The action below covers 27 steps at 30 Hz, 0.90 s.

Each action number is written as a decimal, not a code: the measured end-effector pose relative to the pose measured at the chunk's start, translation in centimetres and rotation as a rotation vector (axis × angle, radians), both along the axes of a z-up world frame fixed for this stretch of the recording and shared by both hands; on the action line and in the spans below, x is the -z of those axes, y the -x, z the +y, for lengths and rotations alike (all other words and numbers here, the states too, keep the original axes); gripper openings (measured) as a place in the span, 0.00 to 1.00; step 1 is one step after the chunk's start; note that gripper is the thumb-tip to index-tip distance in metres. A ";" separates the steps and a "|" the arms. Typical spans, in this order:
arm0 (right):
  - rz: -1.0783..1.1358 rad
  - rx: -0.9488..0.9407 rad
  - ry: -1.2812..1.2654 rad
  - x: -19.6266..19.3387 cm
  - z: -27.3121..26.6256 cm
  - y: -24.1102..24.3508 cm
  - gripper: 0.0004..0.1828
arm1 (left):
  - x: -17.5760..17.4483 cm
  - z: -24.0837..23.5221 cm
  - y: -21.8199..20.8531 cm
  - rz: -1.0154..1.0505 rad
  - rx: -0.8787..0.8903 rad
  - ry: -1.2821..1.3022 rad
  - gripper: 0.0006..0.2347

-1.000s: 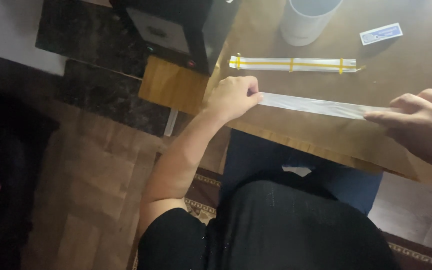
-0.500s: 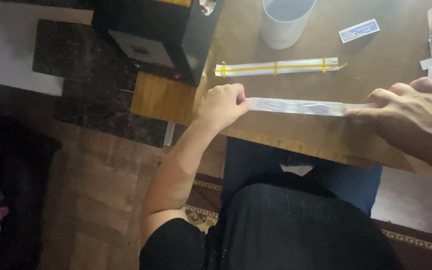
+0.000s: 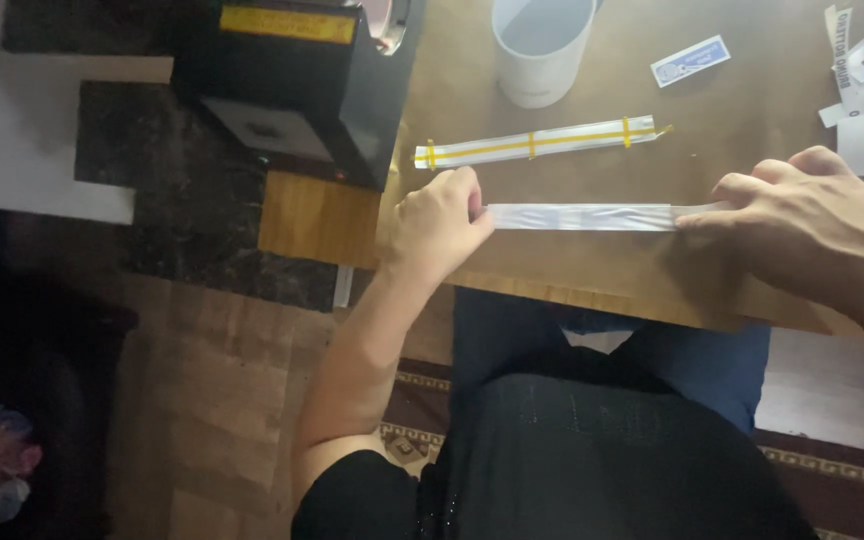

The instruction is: Preparing printed labels for mug sublimation by cutting them and applying heat-resistant tape

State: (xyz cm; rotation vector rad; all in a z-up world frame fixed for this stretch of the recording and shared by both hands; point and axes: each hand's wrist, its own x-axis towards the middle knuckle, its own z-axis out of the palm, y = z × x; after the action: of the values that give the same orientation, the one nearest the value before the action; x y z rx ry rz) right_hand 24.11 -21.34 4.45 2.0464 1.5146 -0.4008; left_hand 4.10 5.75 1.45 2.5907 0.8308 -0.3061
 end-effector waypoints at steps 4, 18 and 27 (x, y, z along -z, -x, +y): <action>0.097 0.081 0.006 -1.1 0.3 0.4 0.21 | 1.2 -1.7 -2.0 -0.385 0.374 -0.099 0.09; 0.113 -0.089 -0.421 -0.5 -2.8 0.1 0.25 | 4.9 -8.0 -14.0 -0.372 0.815 0.315 0.03; 0.089 -0.193 -0.774 1.3 -3.9 -2.1 0.19 | 2.3 -7.1 -14.4 -0.184 0.530 0.967 0.08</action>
State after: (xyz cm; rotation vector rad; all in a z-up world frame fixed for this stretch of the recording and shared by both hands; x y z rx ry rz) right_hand 26.23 -25.23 3.15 2.4119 2.1287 0.2207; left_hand 18.54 -1.35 -0.85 1.8086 -0.1137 -0.4615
